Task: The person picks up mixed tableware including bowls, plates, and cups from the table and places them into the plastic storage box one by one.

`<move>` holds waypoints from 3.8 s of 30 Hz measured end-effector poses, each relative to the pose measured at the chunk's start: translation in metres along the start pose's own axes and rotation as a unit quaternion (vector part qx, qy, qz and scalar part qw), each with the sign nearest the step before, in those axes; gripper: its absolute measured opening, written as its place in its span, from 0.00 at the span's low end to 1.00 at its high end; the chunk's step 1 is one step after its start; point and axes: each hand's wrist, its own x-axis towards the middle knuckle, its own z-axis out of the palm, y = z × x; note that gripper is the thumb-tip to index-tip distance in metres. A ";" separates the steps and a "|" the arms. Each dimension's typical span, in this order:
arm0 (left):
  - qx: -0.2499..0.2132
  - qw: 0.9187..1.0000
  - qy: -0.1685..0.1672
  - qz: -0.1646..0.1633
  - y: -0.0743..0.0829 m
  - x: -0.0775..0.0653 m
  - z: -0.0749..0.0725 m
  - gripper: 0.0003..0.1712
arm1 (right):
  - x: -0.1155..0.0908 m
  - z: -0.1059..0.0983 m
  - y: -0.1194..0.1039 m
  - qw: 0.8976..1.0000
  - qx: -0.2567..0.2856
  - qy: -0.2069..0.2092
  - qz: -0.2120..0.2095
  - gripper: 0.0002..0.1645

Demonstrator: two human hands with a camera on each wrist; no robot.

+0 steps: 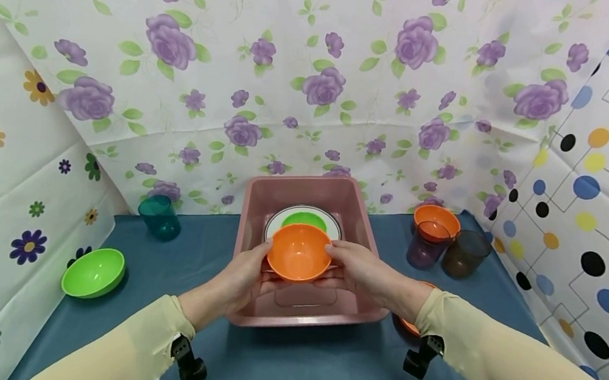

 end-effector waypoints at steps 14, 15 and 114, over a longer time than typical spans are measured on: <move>0.343 0.932 -0.017 0.114 0.015 -0.013 -0.017 0.42 | 0.016 -0.013 -0.019 0.999 -0.010 0.045 0.012 0.29; 0.383 0.913 -0.021 0.136 0.016 -0.014 -0.020 0.42 | 0.018 -0.014 -0.021 0.999 -0.002 0.050 0.016 0.29; 0.778 0.574 -0.061 0.247 0.002 0.001 -0.045 0.44 | 0.087 -0.027 -0.035 0.784 -0.606 0.092 -0.104 0.48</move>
